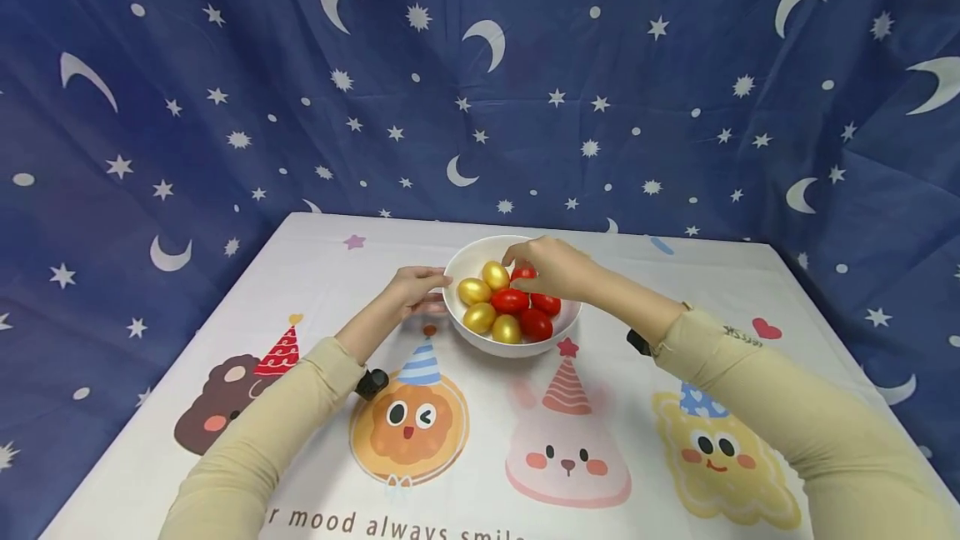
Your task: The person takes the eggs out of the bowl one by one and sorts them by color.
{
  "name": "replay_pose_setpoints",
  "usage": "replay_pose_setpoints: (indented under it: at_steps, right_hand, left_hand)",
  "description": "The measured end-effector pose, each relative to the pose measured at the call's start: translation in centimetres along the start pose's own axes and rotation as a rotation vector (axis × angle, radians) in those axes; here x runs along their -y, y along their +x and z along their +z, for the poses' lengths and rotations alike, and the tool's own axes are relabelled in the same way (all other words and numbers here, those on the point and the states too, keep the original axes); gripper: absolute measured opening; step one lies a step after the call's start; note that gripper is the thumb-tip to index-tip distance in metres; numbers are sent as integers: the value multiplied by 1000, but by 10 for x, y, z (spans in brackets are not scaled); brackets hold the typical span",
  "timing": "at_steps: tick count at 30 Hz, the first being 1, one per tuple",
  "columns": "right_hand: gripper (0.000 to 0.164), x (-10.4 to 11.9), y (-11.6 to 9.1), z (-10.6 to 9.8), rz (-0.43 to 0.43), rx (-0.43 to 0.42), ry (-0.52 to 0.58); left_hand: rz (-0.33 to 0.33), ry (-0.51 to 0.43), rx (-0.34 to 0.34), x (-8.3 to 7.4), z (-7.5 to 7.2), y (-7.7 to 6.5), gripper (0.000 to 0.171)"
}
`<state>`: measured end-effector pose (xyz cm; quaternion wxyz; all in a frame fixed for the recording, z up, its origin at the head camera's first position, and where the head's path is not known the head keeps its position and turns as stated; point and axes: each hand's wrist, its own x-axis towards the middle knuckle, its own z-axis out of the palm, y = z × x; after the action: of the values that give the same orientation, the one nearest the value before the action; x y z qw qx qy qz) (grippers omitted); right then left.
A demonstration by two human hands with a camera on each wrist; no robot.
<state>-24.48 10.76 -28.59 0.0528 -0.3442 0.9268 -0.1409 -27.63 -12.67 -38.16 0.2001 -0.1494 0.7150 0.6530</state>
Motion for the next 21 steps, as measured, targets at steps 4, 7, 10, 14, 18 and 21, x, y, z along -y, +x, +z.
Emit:
replay_pose_setpoints:
  at_steps: [4, 7, 10, 14, 18, 21]
  right_hand:
    - [27, -1, 16, 0, -11, 46, 30]
    - [26, -2, 28, 1, -22, 82, 45]
    - [26, -4, 39, 3, -10, 116, 60]
    - [28, -6, 52, 7, 9, 161, 69]
    - [30, -6, 63, 8, 14, 200, 55]
    - [29, -6, 70, 10, 10, 224, 37]
  left_hand:
    - [15, 2, -11, 0, 0, 0, 48]
    - [6, 6, -17, 0, -1, -1, 47]
    - [-6, 3, -14, 0, -2, -2, 47]
    - [-9, 1, 0, -1, -3, -4, 48]
    - [8, -5, 17, -1, -2, -6, 48]
    - [16, -24, 29, 0, -1, -6, 48]
